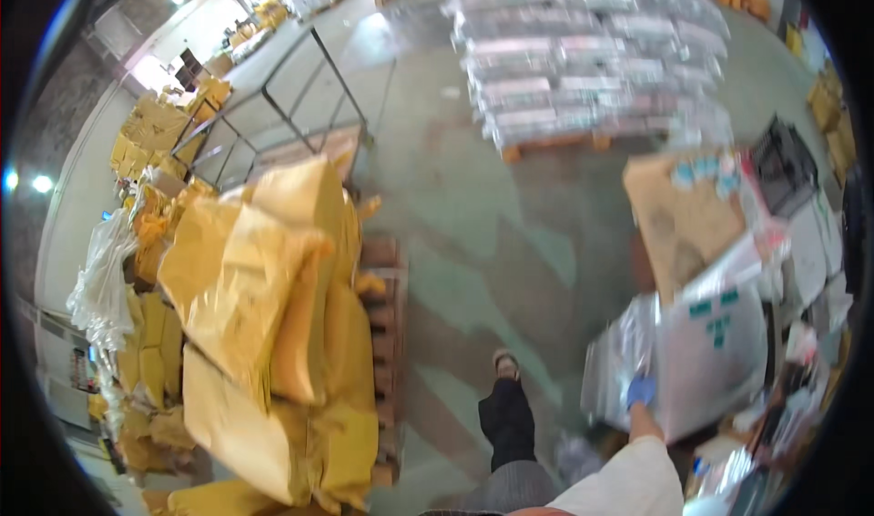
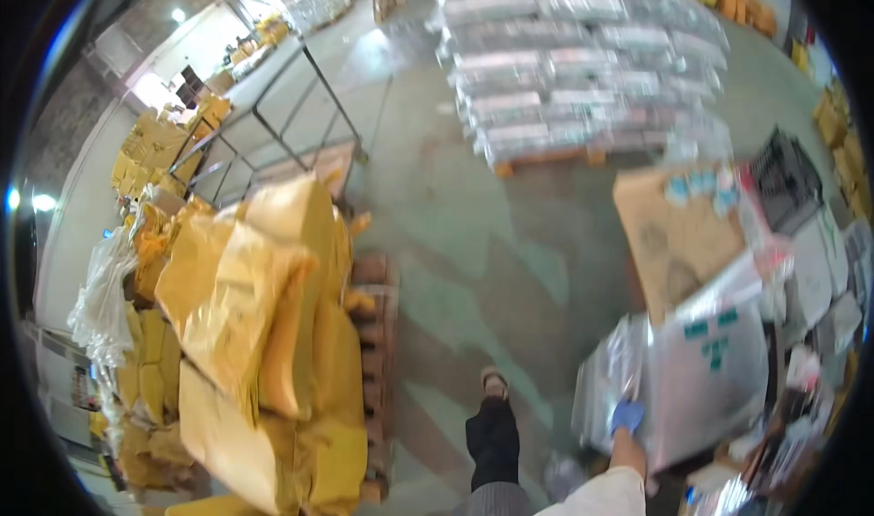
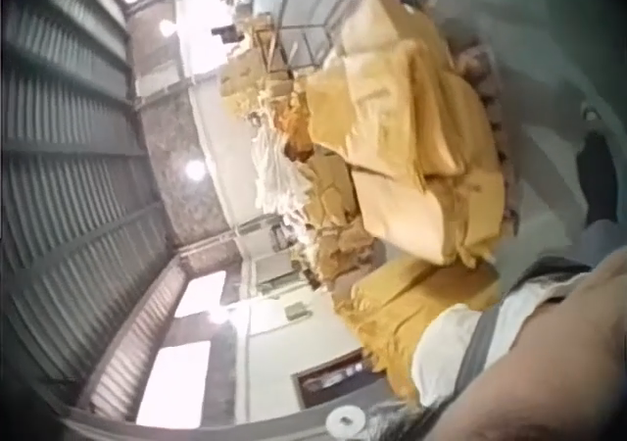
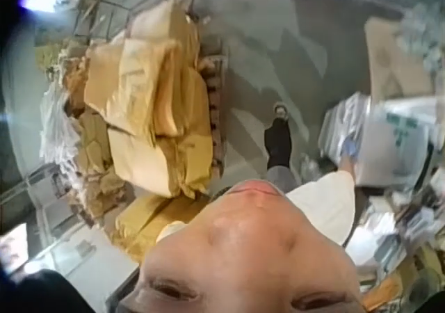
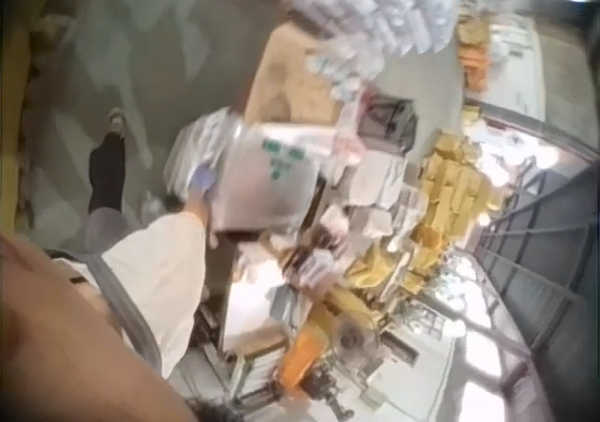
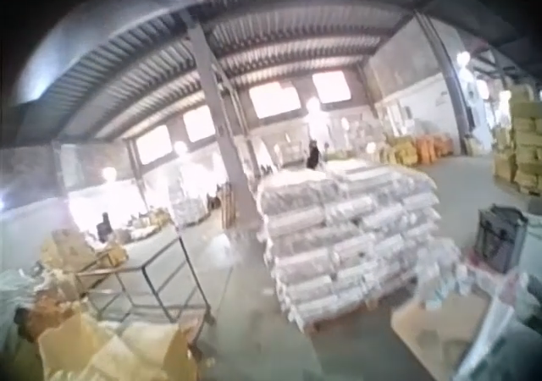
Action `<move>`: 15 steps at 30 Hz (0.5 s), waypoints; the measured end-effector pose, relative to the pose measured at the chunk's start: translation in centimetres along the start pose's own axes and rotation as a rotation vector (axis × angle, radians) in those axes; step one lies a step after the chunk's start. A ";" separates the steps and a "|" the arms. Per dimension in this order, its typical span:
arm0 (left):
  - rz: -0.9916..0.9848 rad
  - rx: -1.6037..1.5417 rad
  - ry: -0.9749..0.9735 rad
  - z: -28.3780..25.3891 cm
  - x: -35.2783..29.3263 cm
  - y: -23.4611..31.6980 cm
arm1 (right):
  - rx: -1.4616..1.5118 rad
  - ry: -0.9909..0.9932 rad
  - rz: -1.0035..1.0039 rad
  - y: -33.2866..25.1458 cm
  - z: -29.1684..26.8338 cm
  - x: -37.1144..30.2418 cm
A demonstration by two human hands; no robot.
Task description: Packaging bundles of stick-like items into plastic bags and sealing them using a heat sealer and tape.
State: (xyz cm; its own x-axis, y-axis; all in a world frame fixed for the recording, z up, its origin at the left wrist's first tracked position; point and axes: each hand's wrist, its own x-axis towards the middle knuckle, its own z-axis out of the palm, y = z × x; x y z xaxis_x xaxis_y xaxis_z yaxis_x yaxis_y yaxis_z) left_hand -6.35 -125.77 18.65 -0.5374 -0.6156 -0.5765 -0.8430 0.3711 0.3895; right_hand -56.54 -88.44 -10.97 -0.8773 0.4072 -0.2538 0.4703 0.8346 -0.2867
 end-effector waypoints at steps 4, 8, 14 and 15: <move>0.408 -0.182 0.077 -6.4 24.4 7.2 | 0.119 0.001 -0.113 -16.1 -2.6 3.4; 0.690 -0.290 0.133 -15.4 41.4 15.0 | 0.103 -0.099 -0.282 -37.1 -5.3 8.7; -0.005 -1.305 -0.624 -24.0 65.5 33.2 | 0.221 -0.371 -0.920 -74.0 -29.1 6.5; -0.217 -1.495 -0.812 -26.1 69.5 38.7 | 0.122 -0.033 -1.105 -77.2 -29.0 10.0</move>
State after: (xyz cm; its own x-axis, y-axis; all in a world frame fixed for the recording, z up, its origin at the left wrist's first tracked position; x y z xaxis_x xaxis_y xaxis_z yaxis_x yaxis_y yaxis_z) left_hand -75.69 -172.31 12.39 -0.6974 0.0955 -0.7102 -0.3955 -0.8778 0.2703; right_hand -104.40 -138.01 35.39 -0.8172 -0.5495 0.1737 -0.5609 0.6890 -0.4590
